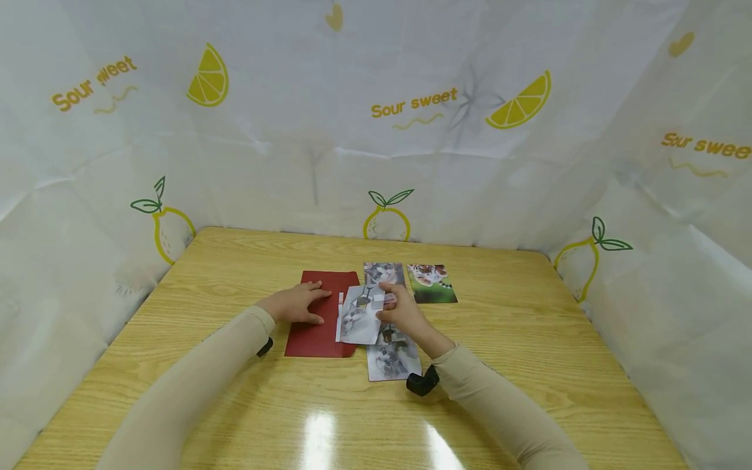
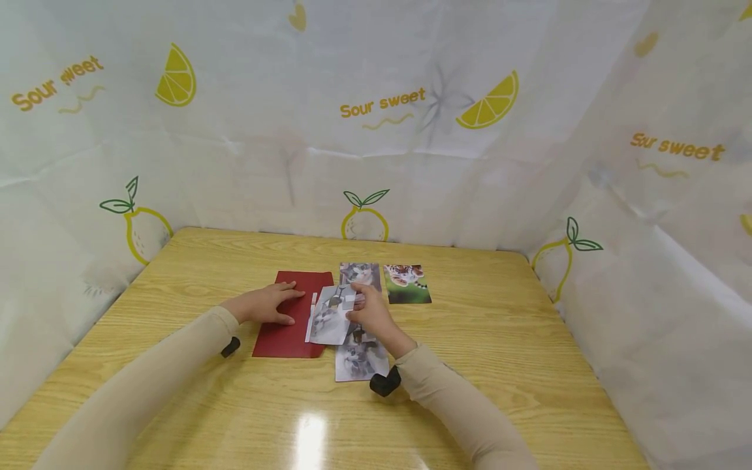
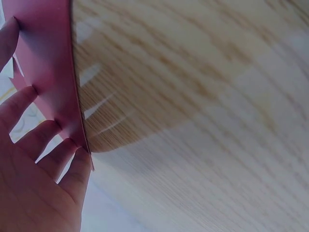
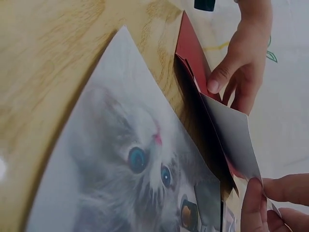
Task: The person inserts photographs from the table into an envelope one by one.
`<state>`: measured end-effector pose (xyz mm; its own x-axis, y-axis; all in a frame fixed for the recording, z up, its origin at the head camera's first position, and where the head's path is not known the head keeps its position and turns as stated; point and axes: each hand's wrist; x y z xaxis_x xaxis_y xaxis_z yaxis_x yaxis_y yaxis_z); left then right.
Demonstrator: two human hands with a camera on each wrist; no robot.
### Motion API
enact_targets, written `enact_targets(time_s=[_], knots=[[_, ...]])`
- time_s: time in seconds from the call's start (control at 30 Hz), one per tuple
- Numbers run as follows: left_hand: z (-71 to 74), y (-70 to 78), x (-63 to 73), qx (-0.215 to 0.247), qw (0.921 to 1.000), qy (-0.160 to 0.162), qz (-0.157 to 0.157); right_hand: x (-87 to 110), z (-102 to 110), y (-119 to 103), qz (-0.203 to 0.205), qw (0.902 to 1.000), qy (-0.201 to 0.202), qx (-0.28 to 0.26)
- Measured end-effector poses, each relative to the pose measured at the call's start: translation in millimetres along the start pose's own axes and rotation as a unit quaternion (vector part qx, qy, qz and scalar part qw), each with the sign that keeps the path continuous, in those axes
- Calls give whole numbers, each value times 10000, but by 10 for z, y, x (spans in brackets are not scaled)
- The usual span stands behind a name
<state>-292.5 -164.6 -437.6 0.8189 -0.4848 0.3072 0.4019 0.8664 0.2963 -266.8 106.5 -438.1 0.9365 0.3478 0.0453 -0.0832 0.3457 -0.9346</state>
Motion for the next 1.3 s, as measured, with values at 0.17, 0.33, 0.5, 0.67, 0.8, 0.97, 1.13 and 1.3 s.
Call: enact_targets(time_s=[0.17,0.33,0.5,0.67,0.8,0.97,1.13,1.3], knots=[[3,-7,-4,-35,10000,1,-16,-31,-23,-31,-249,9996,-12,136],[8,3,-3,-25,10000,-4,-15,-66,-33,-59,-452,9984,-101,336],[8,10,1,7,10000,-24,-12,-105,-37,-61,-557,9981,-218,160],[4,10,-3,2,10000,-32,26,-144,-47,-64,-668,9970,-364,133],[5,15,-4,-5,10000,-38,46,-160,-69,-93,-716,9963,-431,222],[7,21,-5,-19,10000,-46,63,-191,-98,-99,-654,9961,-579,157],[12,23,-5,-5,10000,-56,53,-225,-123,-84,-569,9960,-684,126],[10,19,-13,-22,10000,-54,76,-250,-154,-71,-518,9964,-633,235]])
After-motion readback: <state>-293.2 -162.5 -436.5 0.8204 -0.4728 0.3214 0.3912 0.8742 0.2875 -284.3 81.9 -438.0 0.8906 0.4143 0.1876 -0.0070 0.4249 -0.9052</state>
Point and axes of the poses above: each hand's wrist, its own x-axis away from the middle knuckle, its own z-axis out of the back of the hand, y = z × x, and after that the axes turned 2 degrees about -y, right-handed
